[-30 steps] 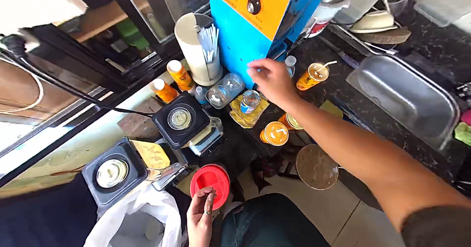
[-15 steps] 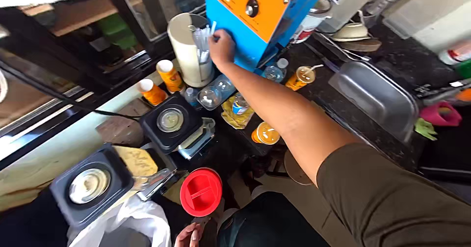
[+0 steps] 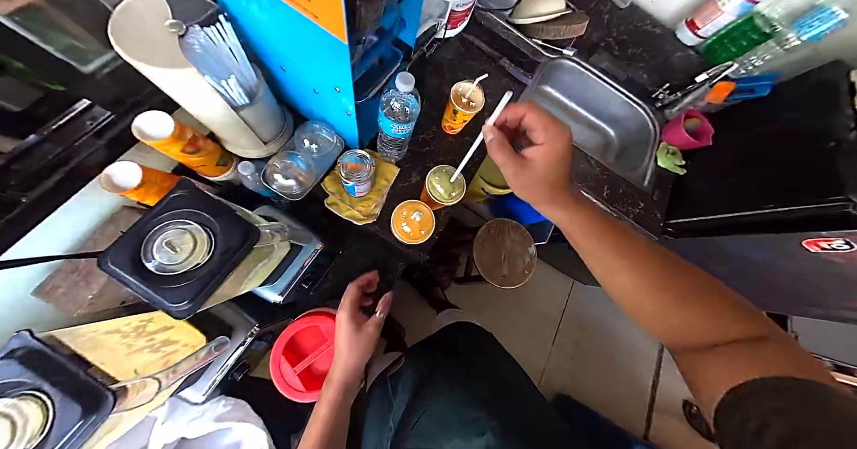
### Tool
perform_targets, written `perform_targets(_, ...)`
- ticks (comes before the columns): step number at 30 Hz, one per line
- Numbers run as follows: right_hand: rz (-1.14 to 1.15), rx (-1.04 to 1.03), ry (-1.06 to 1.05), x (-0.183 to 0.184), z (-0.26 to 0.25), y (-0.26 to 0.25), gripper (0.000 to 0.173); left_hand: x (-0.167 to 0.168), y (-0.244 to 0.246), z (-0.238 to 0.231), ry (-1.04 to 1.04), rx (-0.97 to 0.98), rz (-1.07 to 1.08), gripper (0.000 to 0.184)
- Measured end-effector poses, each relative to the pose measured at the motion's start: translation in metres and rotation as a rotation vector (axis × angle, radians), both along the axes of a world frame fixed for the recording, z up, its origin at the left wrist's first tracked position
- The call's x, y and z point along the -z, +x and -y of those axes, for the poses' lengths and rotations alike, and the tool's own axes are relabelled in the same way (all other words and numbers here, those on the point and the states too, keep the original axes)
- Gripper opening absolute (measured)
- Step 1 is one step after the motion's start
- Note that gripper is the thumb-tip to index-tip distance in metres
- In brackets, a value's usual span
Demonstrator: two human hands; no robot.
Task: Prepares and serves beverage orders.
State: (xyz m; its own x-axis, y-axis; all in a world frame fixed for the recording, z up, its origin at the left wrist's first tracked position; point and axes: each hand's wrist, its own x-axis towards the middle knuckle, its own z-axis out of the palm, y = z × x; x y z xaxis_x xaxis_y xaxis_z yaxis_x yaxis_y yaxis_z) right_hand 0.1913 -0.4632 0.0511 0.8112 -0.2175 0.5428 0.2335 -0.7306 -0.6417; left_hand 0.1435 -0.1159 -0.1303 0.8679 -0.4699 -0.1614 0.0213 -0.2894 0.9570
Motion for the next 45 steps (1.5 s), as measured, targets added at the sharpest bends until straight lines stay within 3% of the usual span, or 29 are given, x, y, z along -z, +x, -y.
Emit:
perform_targets(7, 0.027, -0.108, 0.032, 0.042, 0.023, -0.001, 0.013, 0.024, 0.036, 0.088, 0.211, -0.078, 0.012, 0.082)
perform_targets(10, -0.079, -0.162, 0.029, 0.067, 0.031, -0.007, 0.013, 0.032, 0.038, 0.110, 0.225, -0.153, 0.000, 0.092)
perform_targets(16, -0.370, -0.232, -0.010, 0.135, 0.056, -0.001, 0.017, 0.053, 0.042, 0.130, 0.240, -0.247, 0.083, 0.095)
perform_targets(20, -0.564, -0.219, 0.242, 0.175, 0.095, -0.006, 0.042, 0.060, 0.039, 0.132, 0.238, -0.296, 0.086, 0.094)
perform_targets(22, -0.703, -0.263, 0.206, 0.210, 0.098, -0.003, 0.061, 0.062, 0.040, 0.133, 0.245, -0.300, 0.113, 0.090)
perform_targets(25, -0.711, -0.325, 0.062, 0.244, 0.073, 0.000, 0.093, 0.065, 0.043, 0.131, 0.243, -0.283, 0.164, 0.082)
perform_targets(28, -0.599, -0.287, 0.102, 0.262, 0.059, 0.002, 0.097, 0.065, 0.043, 0.131, 0.223, -0.289, 0.219, 0.079)
perform_targets(33, -0.548, -0.340, 0.125, 0.268, 0.050, 0.000, 0.089, 0.069, 0.035, 0.127, 0.118, -0.339, 0.265, 0.076)
perform_targets(38, -0.506, -0.502, 0.111, 0.239, 0.016, -0.008, 0.084, 0.063, 0.000, 0.104, -0.048, -0.466, 0.254, 0.084)
perform_targets(45, -0.547, -0.822, 0.088, 0.182, -0.098, -0.036, 0.096, 0.000, -0.101, 0.010, -0.055, -0.770, 0.337, 0.077)
